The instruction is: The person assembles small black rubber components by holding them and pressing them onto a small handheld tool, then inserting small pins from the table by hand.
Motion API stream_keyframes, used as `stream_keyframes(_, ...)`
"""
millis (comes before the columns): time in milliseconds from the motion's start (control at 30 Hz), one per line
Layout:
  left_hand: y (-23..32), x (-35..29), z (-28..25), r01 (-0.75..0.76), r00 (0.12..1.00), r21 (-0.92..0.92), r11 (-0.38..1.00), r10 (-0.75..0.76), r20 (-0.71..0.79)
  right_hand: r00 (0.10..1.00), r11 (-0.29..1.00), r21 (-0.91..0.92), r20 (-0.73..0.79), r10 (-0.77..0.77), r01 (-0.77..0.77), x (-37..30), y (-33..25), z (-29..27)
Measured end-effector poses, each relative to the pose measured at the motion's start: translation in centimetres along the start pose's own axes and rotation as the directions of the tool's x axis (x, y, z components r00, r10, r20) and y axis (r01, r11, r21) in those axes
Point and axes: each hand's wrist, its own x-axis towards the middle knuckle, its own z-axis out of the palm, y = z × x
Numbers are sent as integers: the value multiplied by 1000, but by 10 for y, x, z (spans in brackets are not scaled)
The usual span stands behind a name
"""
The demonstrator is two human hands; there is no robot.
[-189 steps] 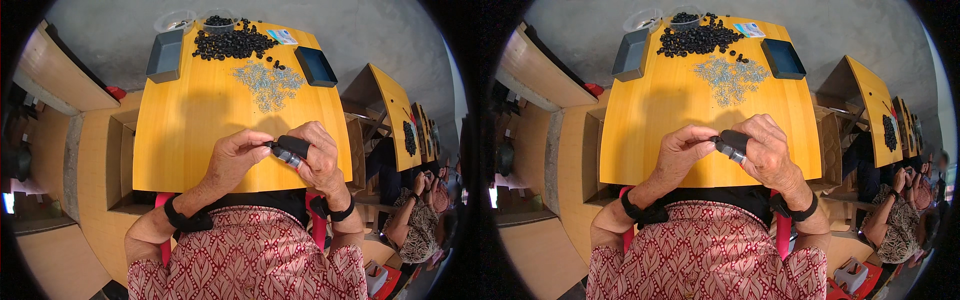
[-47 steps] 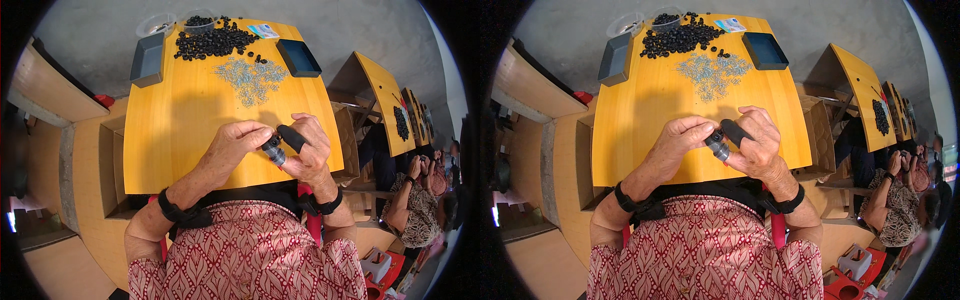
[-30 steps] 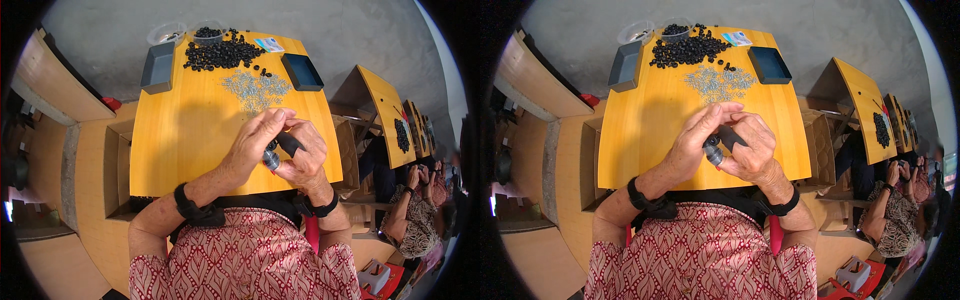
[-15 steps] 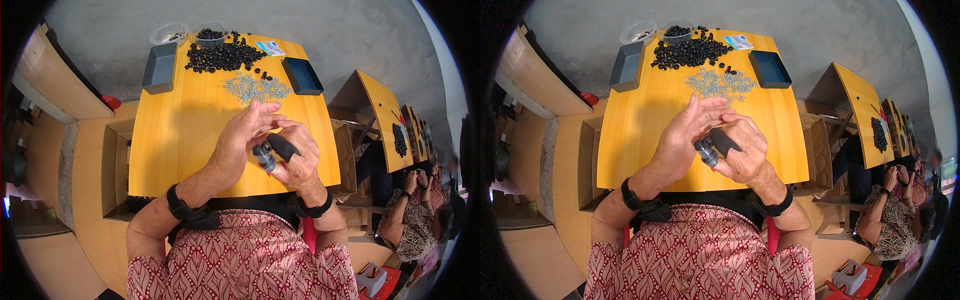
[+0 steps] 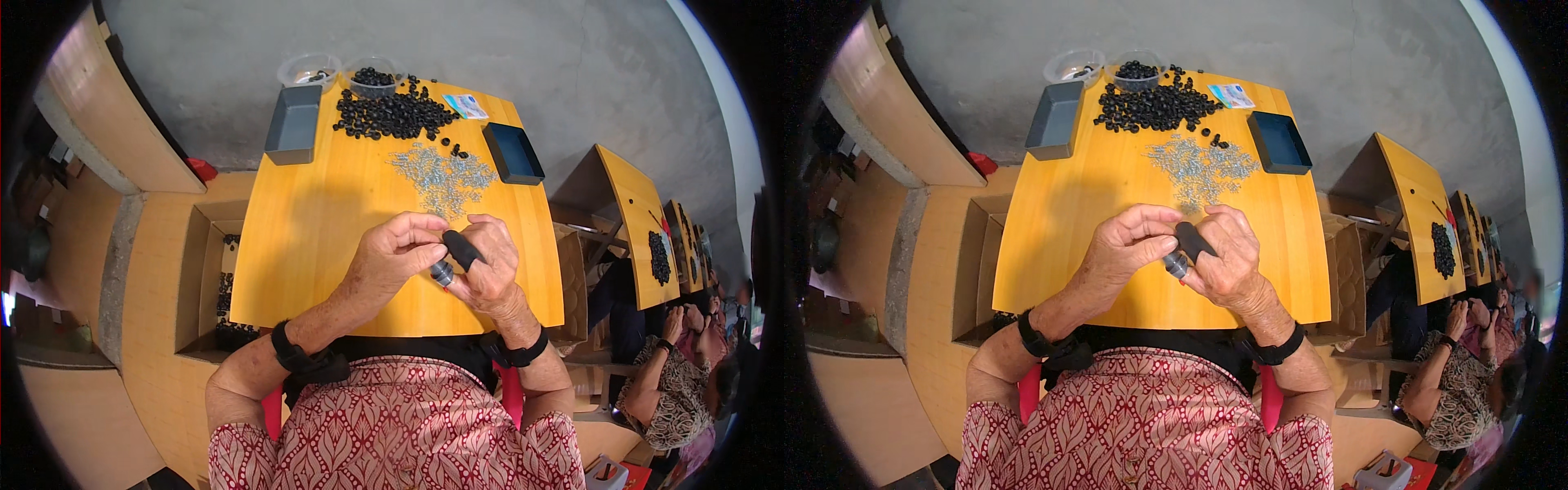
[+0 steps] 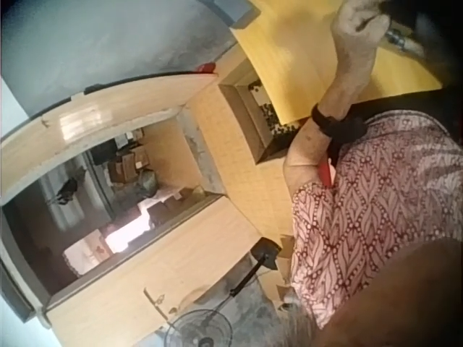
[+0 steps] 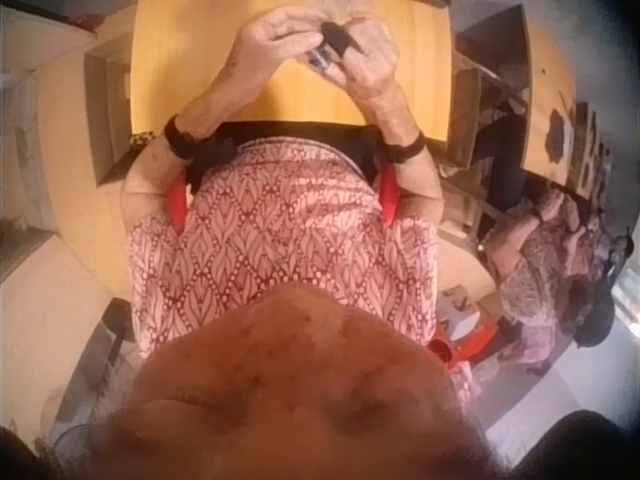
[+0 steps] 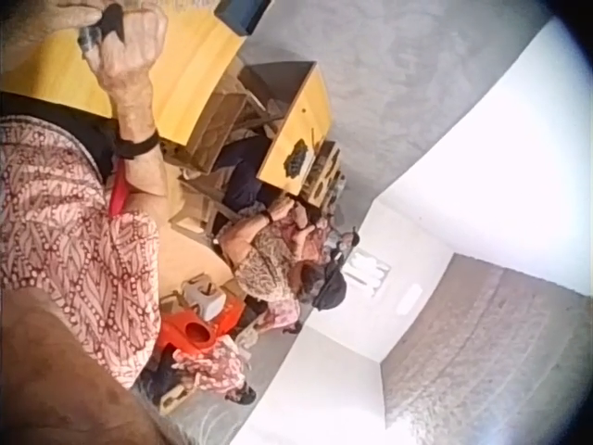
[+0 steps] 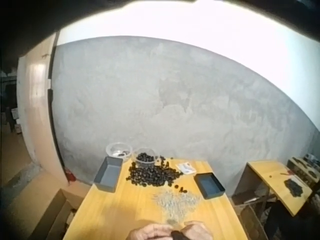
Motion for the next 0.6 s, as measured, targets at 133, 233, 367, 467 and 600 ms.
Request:
stream_keyframes(133, 4, -12, -24, -63, 993, 121, 991, 74, -89, 1000, 995, 94, 10, -30, 29, 15, -7, 12)
stream_keyframes(233, 12, -20, -54, -98, 966, 37, 994, 104, -236, 997, 995, 101, 71, 9, -17, 13, -6, 9)
stream_keyframes(367, 39, -44, -98, -219, 788, 8, 976, 182, -587, 994, 998, 46, 106, 36, -41, 3, 0, 11)
stream_keyframes(467, 34, -71, -153, -309, 662, 41, 950, 246, -708, 988, 997, 39, 147, 55, -61, -2, 3, 11)
stream_keyframes(600, 13, -110, -213, -184, 498, 163, 969, 235, -835, 981, 996, 30, 175, 79, -86, -5, 4, 12)
